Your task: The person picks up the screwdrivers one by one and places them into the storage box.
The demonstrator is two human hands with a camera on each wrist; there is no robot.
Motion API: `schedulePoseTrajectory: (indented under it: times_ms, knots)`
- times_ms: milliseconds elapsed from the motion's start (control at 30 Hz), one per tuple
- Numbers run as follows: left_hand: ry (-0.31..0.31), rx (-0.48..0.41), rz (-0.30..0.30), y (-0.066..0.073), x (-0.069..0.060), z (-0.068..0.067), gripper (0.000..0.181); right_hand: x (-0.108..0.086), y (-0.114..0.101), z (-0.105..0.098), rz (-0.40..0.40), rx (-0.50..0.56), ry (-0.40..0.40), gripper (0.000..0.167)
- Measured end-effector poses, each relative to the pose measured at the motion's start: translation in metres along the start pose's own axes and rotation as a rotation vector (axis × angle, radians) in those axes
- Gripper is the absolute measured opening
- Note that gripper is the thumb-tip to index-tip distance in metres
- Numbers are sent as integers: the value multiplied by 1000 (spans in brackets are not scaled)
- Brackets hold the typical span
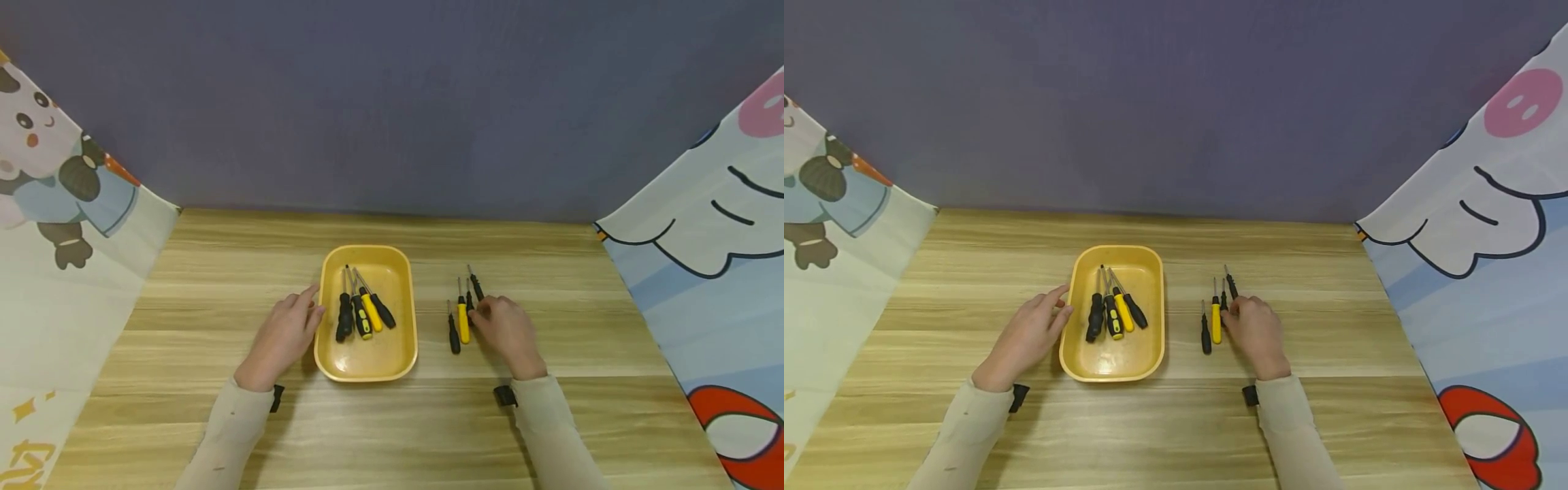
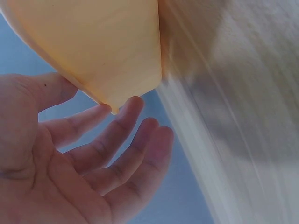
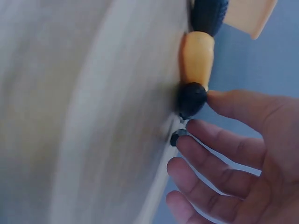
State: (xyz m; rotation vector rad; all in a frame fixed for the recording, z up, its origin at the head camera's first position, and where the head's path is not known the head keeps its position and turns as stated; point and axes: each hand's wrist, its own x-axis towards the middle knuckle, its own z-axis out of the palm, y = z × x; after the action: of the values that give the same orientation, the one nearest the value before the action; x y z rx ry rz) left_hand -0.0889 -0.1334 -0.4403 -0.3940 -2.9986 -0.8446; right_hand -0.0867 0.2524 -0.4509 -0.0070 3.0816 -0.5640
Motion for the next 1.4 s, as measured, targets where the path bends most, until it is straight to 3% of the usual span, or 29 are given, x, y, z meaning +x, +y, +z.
schedulePoseTrajectory:
  times_ms: [767,1400]
  knots:
    - [-8,-14,-19,-2,0,1,53,5,4,5,141,126,-93,22]
    - [-8,-5,-1,-1,1,1,52,-1,3,-6,162,169,-16,33]
